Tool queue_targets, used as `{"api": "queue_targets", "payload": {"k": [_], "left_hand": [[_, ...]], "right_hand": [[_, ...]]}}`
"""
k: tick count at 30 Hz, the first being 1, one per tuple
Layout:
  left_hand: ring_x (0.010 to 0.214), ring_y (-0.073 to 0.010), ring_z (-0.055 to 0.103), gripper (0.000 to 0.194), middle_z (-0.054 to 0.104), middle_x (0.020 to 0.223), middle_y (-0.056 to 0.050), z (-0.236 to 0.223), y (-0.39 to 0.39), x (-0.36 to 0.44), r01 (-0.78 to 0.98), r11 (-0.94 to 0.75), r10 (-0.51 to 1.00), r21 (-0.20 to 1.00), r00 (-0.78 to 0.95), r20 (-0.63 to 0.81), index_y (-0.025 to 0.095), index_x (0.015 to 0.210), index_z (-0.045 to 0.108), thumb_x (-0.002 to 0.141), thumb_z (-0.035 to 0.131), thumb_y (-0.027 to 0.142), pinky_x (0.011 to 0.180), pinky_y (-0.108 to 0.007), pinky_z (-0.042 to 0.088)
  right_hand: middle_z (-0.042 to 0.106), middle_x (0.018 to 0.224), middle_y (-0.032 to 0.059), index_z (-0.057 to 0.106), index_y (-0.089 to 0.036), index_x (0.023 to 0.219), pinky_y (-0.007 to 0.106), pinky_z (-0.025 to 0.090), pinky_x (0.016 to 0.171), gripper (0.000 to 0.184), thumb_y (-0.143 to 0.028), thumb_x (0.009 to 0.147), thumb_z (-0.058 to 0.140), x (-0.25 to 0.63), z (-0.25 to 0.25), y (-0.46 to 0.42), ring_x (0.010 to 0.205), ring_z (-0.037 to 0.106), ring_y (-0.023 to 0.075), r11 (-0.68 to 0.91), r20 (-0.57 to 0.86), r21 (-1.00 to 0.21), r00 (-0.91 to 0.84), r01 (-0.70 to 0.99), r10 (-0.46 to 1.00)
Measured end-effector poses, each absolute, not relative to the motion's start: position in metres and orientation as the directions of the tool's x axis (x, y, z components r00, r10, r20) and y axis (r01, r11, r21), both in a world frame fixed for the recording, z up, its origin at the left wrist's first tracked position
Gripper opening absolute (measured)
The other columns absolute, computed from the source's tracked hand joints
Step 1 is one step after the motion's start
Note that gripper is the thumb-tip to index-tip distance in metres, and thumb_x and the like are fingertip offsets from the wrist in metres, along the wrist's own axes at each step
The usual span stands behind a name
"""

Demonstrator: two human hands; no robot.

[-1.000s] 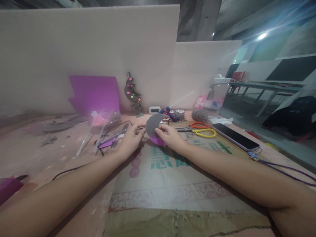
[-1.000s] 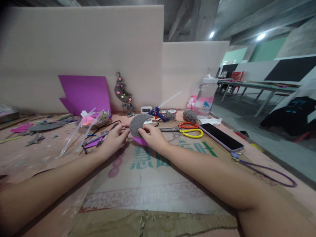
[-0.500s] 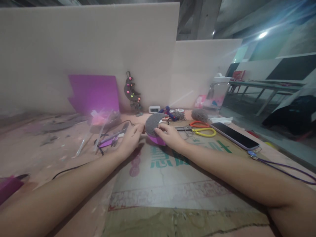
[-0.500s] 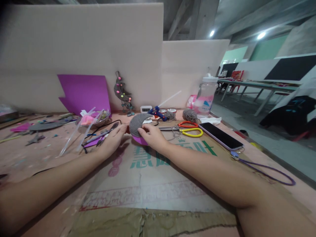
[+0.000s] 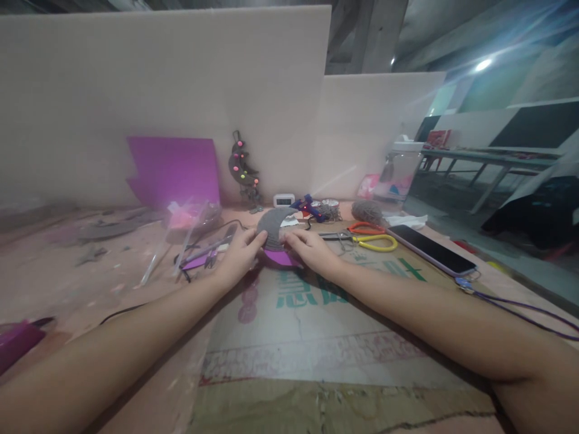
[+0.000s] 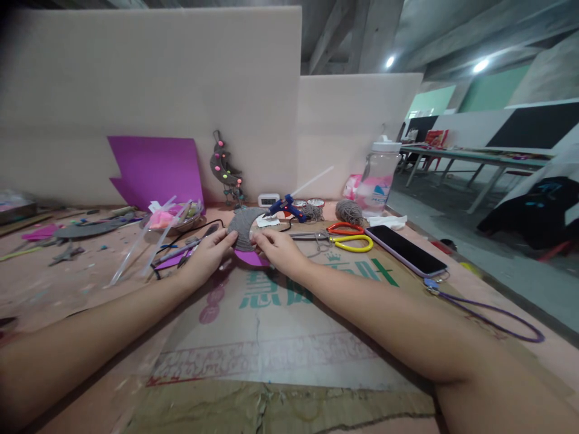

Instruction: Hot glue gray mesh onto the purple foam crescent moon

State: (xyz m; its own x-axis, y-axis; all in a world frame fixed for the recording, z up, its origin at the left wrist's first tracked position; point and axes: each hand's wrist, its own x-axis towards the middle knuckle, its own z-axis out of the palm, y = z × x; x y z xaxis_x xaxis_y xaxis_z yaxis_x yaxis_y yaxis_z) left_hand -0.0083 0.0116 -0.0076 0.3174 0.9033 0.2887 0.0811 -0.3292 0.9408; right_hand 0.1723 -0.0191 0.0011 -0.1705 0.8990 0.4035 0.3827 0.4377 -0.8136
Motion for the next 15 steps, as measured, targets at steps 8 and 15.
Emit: {"api": "queue_targets", "payload": {"k": [8, 15], "left_hand": [[0.046, -0.0111, 0.049, 0.032, 0.057, 0.059, 0.003, -0.0093, 0.0154, -0.0096, 0.019, -0.29, 0.917, 0.957, 0.293, 0.272, 0.018, 0.082, 0.06, 0.079, 0.059, 0.05, 0.043, -0.022, 0.034], [0.041, -0.0078, 0.041, 0.035, 0.053, 0.055, 0.004, -0.0095, 0.0139, -0.0086, 0.001, -0.264, 0.911, 0.964, 0.328, 0.249, 0.016, 0.082, 0.057, 0.078, 0.06, 0.051, 0.04, -0.02, 0.029]], "right_hand": [[0.067, 0.08, 0.0023, 0.066, -0.015, 0.083, 0.026, 0.043, 0.07, 0.015, -0.028, 0.08, 0.058, 0.1701, 0.004, -0.0226, 0.072, 0.058, 0.0137, 0.467, 0.425, -0.738, -0.201, 0.488, 0.883], [0.069, 0.078, 0.0017, 0.071, -0.015, 0.08, 0.023, 0.042, 0.066, 0.013, -0.023, 0.08, 0.061, 0.171, 0.0027, -0.0211, 0.07, 0.058, 0.0129, 0.481, 0.425, -0.698, -0.235, 0.53, 0.874]]}}
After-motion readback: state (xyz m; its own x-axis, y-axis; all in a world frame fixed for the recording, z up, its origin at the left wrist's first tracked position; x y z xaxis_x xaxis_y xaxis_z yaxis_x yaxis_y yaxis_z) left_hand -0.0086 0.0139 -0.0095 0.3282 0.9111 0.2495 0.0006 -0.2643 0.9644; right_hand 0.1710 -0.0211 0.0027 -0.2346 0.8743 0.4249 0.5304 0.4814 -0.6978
